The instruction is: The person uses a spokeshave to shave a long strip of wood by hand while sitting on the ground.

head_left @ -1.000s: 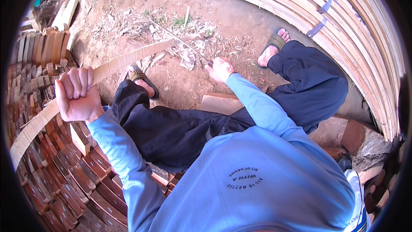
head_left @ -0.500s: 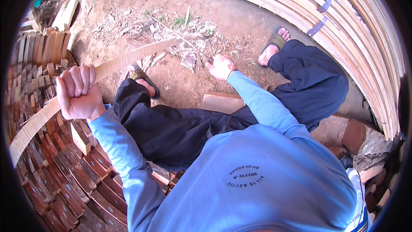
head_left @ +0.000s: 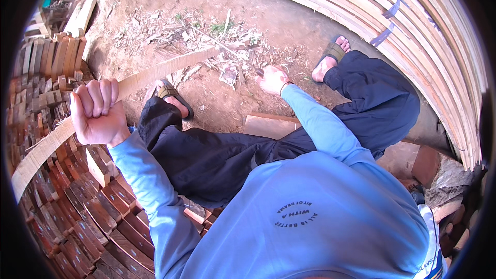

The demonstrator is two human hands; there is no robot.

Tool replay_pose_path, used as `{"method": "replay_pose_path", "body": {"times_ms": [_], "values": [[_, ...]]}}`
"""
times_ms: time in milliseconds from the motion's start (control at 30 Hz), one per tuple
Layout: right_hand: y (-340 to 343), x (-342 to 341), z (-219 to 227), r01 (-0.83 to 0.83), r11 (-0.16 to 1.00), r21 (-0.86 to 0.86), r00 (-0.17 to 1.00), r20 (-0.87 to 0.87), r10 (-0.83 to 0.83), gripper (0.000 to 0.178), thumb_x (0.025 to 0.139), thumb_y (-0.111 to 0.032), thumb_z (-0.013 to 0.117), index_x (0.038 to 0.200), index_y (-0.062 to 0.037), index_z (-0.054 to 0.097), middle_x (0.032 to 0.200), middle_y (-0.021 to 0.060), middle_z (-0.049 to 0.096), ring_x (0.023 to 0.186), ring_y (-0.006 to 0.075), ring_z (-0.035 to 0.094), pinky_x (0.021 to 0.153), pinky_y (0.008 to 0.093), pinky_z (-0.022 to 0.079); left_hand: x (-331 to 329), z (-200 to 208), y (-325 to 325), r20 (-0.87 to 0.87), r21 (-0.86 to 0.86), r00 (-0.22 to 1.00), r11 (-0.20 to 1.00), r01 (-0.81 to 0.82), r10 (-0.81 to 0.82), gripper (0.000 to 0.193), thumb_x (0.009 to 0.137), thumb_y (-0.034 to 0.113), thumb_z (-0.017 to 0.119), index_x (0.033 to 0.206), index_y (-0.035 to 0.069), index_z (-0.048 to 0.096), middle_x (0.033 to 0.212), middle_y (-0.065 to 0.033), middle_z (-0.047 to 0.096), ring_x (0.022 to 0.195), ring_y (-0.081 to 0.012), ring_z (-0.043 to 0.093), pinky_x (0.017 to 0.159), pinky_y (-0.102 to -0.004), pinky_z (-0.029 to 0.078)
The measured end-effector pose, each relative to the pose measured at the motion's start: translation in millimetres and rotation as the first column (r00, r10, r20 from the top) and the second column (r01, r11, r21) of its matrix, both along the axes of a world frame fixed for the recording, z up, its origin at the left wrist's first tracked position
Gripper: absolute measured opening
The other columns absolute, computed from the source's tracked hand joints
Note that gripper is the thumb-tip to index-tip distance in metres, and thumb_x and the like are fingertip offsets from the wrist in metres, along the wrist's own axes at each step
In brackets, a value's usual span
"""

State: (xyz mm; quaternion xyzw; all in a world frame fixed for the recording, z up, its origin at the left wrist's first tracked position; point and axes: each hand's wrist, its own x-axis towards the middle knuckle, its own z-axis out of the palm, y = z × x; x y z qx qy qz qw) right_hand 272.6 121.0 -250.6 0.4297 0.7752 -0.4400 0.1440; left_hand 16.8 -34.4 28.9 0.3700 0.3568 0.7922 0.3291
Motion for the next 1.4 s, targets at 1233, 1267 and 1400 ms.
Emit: {"method": "replay_pose_path", "body": {"times_ms": [1233, 1267, 1400], "values": [[-19.3, 6.1, -9.6, -0.014, 0.994, 0.112, 0.995, -0.099, 0.026, 0.025, 0.081, -0.026, 0.059, 0.084, -0.0025, 0.065, 0.078, 0.0202, 0.066, 0.082, 0.0372, 0.066, 0.078, 0.0439, 0.052, -5.1, 1.1, 1.7, 0.025, -0.017, 0.996, 0.997, -0.081, 0.082, 0.045, 0.096, 0.023, 0.044, 0.055, 0.017, 0.026, 0.05, 0.0042, 0.025, 0.044, -0.0084, 0.019, 0.048, -0.0274, 0.019], [-21.1, 8.0, -19.1, -0.017, 0.993, 0.117, 0.998, -0.064, 0.025, 0.025, 0.081, -0.027, 0.059, 0.083, -0.0026, 0.065, 0.078, 0.0205, 0.066, 0.082, 0.0372, 0.066, 0.078, 0.0437, 0.052, -3.1, 1.4, 2.3, 0.029, -0.02, 0.996, 0.996, -0.085, 0.086, 0.045, 0.096, 0.023, 0.044, 0.055, 0.017, 0.026, 0.05, 0.0042, 0.024, 0.044, -0.0083, 0.019, 0.047, -0.0273, 0.019], [-9.2, 10.0, -31.5, 0.074, 0.988, 0.138, 0.996, 0.032, -0.079, 0.027, 0.079, -0.023, 0.058, 0.083, 0.0006, 0.069, 0.086, 0.0233, 0.068, 0.086, 0.0377, 0.067, 0.081, 0.0432, 0.053, -2.7, 2.0, 1.5, 0.015, -0.016, 0.998, 0.998, -0.055, 0.055, 0.045, 0.096, 0.023, 0.045, 0.055, 0.017, 0.027, 0.05, 0.004, 0.024, 0.044, -0.0085, 0.019, 0.048, -0.0277, 0.019]]}}
